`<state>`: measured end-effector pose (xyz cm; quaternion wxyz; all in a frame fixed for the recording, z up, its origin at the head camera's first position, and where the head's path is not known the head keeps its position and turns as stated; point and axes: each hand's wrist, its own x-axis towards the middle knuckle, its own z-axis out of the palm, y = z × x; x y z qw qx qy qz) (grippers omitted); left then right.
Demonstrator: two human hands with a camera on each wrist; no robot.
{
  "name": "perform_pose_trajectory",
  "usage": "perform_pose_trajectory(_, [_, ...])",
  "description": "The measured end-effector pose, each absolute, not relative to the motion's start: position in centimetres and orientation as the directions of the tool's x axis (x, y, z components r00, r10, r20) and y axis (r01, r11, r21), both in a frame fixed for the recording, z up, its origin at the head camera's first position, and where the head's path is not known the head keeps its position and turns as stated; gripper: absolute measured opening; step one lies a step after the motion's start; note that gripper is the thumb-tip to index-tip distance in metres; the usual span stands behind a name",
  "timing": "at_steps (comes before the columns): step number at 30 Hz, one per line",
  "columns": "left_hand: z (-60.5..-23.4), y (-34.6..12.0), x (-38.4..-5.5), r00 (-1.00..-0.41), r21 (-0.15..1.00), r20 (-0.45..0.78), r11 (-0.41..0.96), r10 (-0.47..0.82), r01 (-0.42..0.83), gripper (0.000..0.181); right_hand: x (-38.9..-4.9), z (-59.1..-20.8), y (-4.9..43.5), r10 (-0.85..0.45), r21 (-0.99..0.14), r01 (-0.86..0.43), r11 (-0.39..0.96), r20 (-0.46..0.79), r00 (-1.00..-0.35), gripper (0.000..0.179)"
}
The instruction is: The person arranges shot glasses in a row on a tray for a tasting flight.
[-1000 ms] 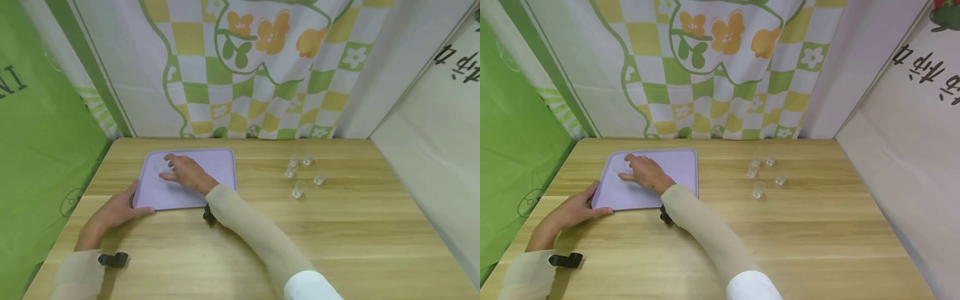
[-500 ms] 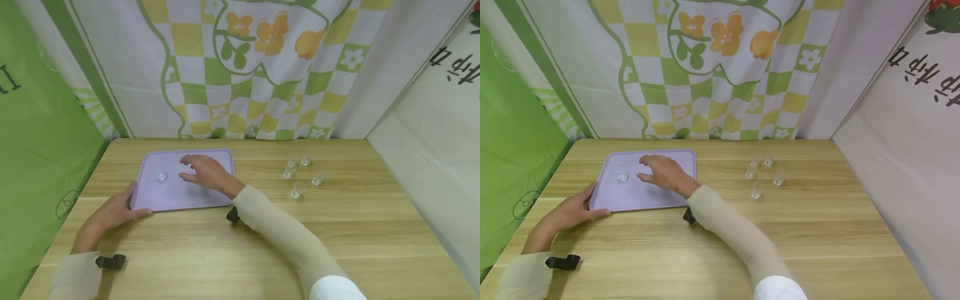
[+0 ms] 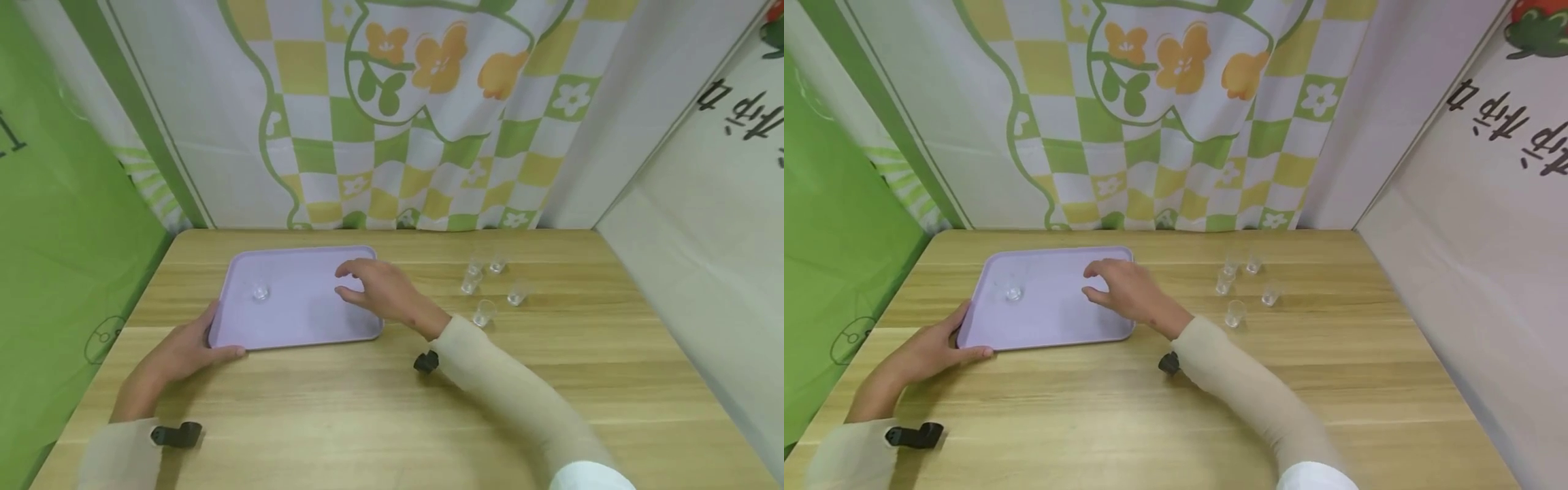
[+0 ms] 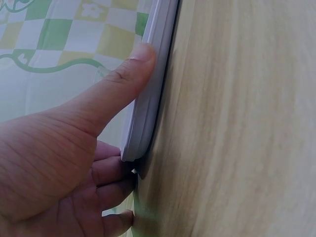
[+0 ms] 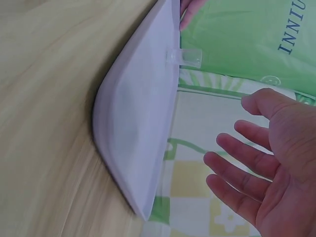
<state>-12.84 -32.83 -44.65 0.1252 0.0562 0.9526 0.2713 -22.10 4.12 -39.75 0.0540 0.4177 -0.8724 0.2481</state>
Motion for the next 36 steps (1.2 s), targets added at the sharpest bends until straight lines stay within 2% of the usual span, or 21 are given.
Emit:
perform_pose_trajectory(7, [-44.6, -32.8, -12.7, -0.961, 0.526, -0.216, 0.850, 0.172, 0.034, 0.126, -21.1, -39.6, 7.5, -0.682, -0.398, -0.743, 0.538, 0.313, -0.661, 0.030])
perform_pose_trajectory(15, [-44.7, -32.9, -12.8, -0.960, 0.533, -0.221, 0.845, 0.172, 0.029, 0.126, -20.3, -39.7, 12.3, -0.612, -0.430, -0.662, 0.613, 0.271, -0.743, 0.035])
perform_pose_trajectory(27, [-44.7, -32.8, -13.0, -0.961, 0.538, -0.211, 0.842, 0.180, 0.039, 0.128, -19.6, -40.1, 19.3, -0.478, -0.460, -0.602, 0.653, 0.366, -0.798, 0.036])
perform_pose_trajectory(36, [-44.5, -32.8, -12.9, -0.960, 0.523, -0.220, 0.852, 0.171, 0.032, 0.127, -18.6, -41.1, 22.4, -0.427, -0.555, -0.539, 0.634, 0.329, -0.842, 0.033])
